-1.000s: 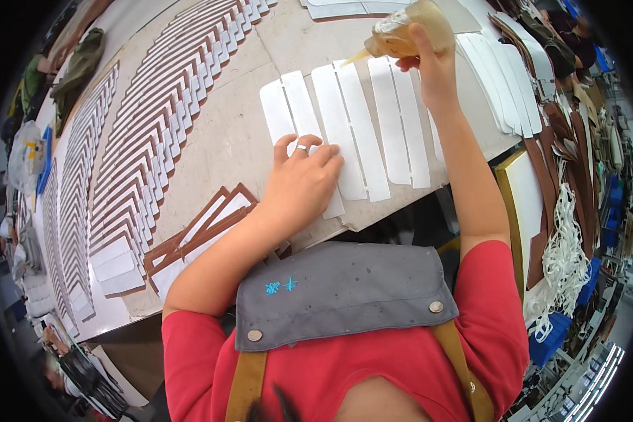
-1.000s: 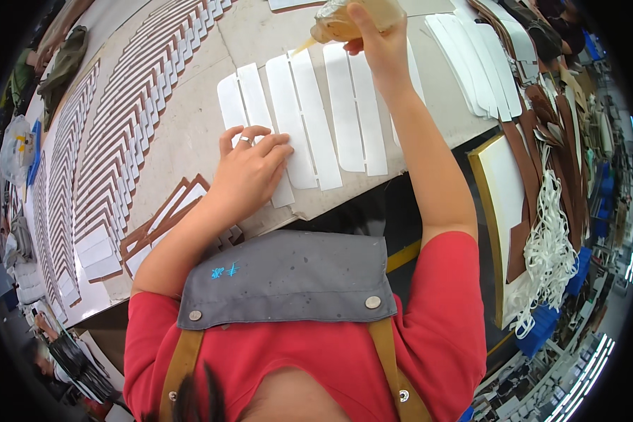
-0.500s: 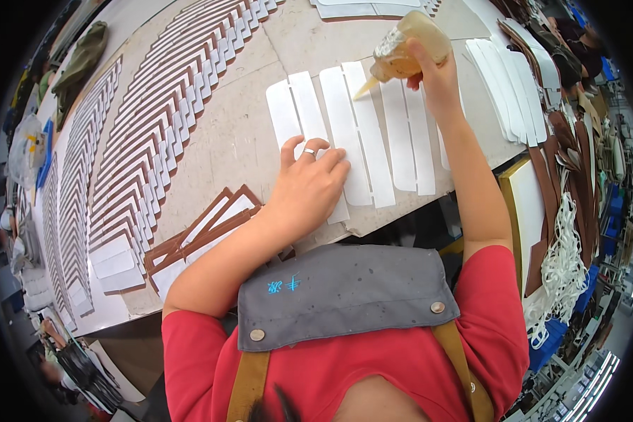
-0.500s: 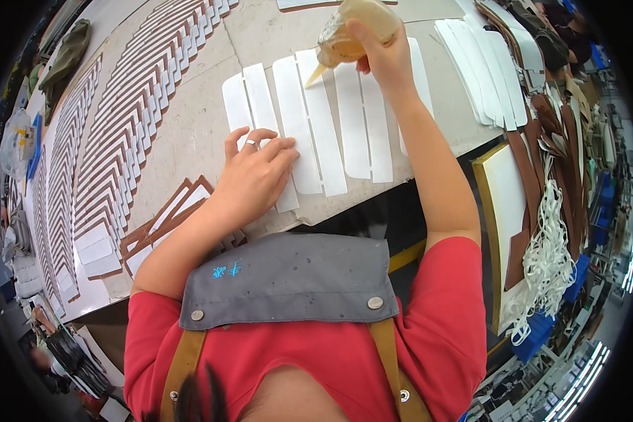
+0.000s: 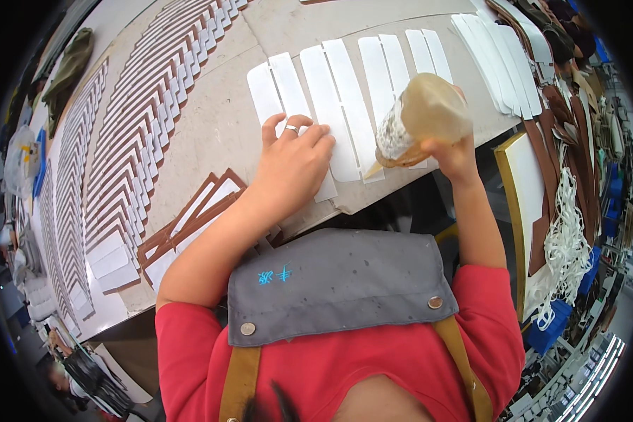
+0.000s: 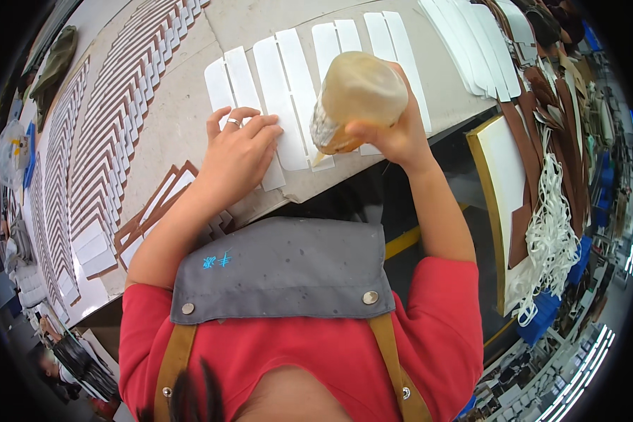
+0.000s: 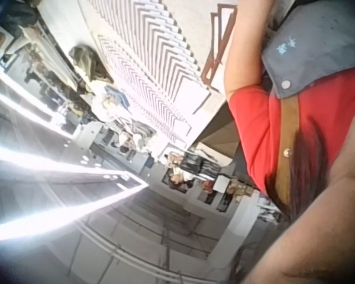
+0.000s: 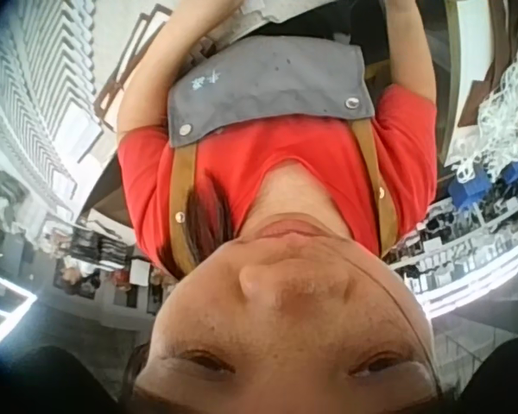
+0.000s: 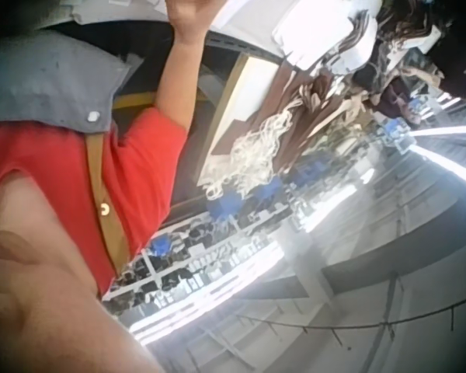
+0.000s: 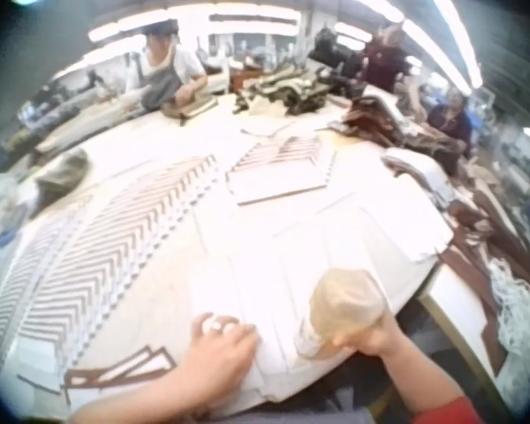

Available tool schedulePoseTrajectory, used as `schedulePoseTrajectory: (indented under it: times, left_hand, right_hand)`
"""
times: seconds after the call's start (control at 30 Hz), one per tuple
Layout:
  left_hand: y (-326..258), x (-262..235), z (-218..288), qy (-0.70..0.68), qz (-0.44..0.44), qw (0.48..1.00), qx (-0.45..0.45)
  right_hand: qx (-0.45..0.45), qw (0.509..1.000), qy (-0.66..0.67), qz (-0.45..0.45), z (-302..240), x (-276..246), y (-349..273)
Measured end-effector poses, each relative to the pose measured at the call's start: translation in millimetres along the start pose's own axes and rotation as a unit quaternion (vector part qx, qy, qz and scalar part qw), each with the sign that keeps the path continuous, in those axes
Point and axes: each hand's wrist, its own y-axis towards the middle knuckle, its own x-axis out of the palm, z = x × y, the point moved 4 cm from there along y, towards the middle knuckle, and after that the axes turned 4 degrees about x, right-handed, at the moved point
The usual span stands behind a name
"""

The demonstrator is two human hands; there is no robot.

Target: The person assembles leather goods by applying glue to white rectangular inserts and attaching them to brown leather frames. They work at a table in a factory setting, handling the materials one by one and stacking the finished units.

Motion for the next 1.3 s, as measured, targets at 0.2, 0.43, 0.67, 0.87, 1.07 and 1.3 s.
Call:
schedulePoseTrajectory:
  times: [0.2, 0.43, 0.67, 0.87, 1.07, 1.3]
  left_hand:
    - [-0.4, 0.1, -0.5, -0.011, 0.001, 1.000, -0.001]
    - [-0.9, -0.4, 0.2, -0.010, -0.007, 1.000, -0.004]
    - [1.1, -2.4, -0.6, -0.006, -0.013, 1.000, 0.000]
    - [0.6, 0.3, -2.3, 0.007, -0.016, 1.000, 0.000]
    - [-0.1, -0.2, -2.8, 0.000, -0.015, 1.000, 0.002]
    - [0.2, -0.2, -2.0, -0.007, -0.011, 1.000, 0.007]
  right_hand:
    - [-0.128, 0.969, -0.187, -0.097, -27.5, 4.7, -15.7]
    - [-0.084, 0.990, -0.112, 0.010, -27.2, -21.4, -9.0]
    - [-0.109, 0.985, -0.005, 0.136, 4.1, -14.8, 84.3]
    - [-0.078, 0.987, -0.044, 0.134, 33.1, 0.3, 127.3]
    - [-0.042, 0.986, -0.072, 0.147, 39.9, -4.8, 132.1]
    - [-0.041, 0.984, -0.046, 0.166, 40.2, -15.7, 131.9]
